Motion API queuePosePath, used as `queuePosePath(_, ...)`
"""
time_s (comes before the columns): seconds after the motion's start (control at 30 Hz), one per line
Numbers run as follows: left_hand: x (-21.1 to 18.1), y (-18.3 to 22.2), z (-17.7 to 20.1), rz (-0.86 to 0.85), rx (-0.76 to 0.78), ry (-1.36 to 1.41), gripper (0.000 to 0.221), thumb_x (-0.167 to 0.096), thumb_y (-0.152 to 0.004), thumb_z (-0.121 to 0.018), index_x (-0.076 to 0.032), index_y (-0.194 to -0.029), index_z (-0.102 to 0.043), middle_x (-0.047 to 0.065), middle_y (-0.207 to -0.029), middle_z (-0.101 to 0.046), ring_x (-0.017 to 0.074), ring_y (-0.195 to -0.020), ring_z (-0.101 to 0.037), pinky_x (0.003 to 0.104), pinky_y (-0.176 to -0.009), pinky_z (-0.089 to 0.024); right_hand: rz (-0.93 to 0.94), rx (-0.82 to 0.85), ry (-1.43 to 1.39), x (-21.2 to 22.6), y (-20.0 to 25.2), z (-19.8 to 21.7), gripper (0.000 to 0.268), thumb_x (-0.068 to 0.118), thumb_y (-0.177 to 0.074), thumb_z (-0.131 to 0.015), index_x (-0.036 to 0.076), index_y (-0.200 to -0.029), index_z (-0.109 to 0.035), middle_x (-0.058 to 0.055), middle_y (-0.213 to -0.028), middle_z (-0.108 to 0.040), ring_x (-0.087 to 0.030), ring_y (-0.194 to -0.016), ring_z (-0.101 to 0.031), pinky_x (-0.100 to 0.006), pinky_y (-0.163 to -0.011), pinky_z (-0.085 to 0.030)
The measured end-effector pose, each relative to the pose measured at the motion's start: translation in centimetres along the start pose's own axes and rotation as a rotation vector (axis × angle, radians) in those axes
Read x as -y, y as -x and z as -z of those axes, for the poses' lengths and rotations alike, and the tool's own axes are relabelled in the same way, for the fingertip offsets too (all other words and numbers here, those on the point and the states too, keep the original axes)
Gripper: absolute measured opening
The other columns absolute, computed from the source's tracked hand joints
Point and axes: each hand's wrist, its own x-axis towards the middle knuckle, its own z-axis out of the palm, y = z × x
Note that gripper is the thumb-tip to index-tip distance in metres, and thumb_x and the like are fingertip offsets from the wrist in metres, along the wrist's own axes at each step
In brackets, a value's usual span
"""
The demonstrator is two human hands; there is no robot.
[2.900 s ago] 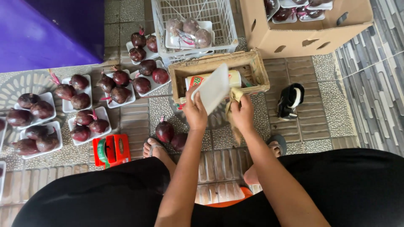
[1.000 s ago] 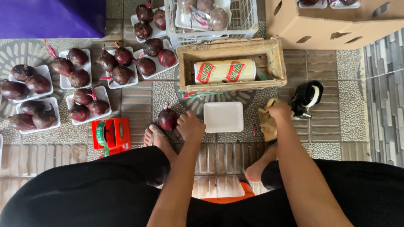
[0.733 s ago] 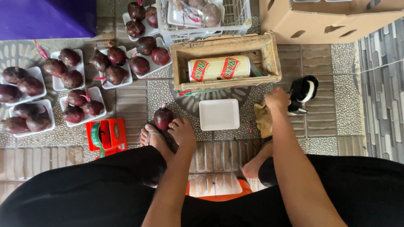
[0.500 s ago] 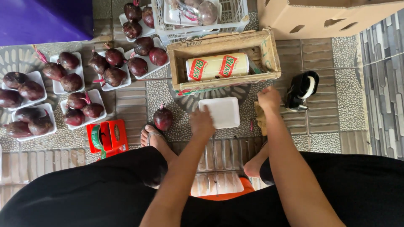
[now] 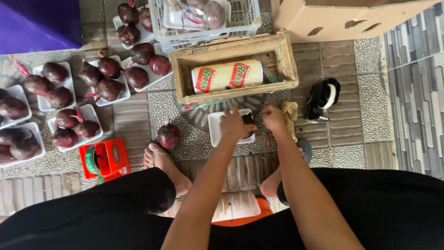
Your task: The person wipes two dark purple fruits with a cloth, places them into a white styrofoam tray, and then wraps the tray with plastic film. The person seals the wrapped tray and places it into a cardboard box.
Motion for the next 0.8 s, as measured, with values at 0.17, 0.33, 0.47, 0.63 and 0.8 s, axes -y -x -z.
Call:
queuePosePath(0.17, 13.0, -1.0, 2.7, 0.441, -0.541, -0.017, 0.111, -0.068, -0.066, -0.086, -0.015, -0.152, -0.04, 0.02, -0.138, -0.046, 0.0417, -0.129, -0.047, 0.054, -0.099, -0.048, -0.14, 0.179, 0.002, 3.1, 3.3, 0.2, 0.061, 0.019, -0.091, -0.063, 0.007, -0.149, -0.049, -0.022, -0.144, -0.051, -0.036, -0.123, -0.06, -0.045, -0.09, -0.061)
queuePosePath(0.33, 19.9, 1.2, 1.7, 0.601, -0.669, -0.012, 0.129, -0.059, -0.059, -0.095, -0.014, -0.158, -0.025, 0.024, -0.147, -0.037, 0.0418, -0.133, -0.046, 0.053, -0.107, -0.042, -0.184, 0.271, 0.051, 7.6, 8.7, 1.6, 0.085, 0.015, -0.086, -0.064, 0.011, -0.162, -0.027, -0.028, -0.163, -0.027, -0.045, -0.143, -0.042, -0.052, -0.101, -0.055)
queuePosePath(0.47, 23.1, 0.0, -0.4, 0.529, -0.547, 0.096, 0.11, -0.042, -0.072, -0.092, -0.007, -0.152, -0.025, 0.025, -0.133, -0.044, 0.0469, -0.124, -0.054, 0.055, -0.105, -0.044, -0.203, 0.285, 0.064, 7.8, 8.8, 1.5, 0.086, 0.011, -0.087, -0.063, 0.01, -0.163, -0.022, -0.029, -0.163, -0.022, -0.045, -0.144, -0.039, -0.051, -0.102, -0.054)
queuePosePath(0.63, 21.1, 0.2, 1.0, 0.515, -0.552, 0.069, 0.083, -0.039, -0.071, -0.089, -0.01, -0.129, -0.036, 0.021, -0.119, -0.047, 0.0484, -0.116, -0.056, 0.056, -0.096, -0.049, -0.208, 0.221, -0.01, 5.3, 5.7, 0.7, 0.082, 0.01, -0.088, -0.062, 0.009, -0.162, -0.026, -0.029, -0.162, -0.024, -0.045, -0.141, -0.043, -0.051, -0.099, -0.056)
queuePosePath(0.8, 13.7, -1.6, -1.8, 0.255, -0.284, 0.218, 0.106, -0.044, -0.063, -0.092, -0.007, -0.146, -0.036, 0.029, -0.131, -0.049, 0.0521, -0.118, -0.06, 0.056, -0.098, -0.051, -0.182, 0.187, -0.138, 2.3, 4.4, -1.7, 0.077, 0.016, -0.09, -0.059, 0.004, -0.161, -0.032, -0.03, -0.157, -0.033, -0.042, -0.13, -0.055, -0.052, -0.095, -0.058)
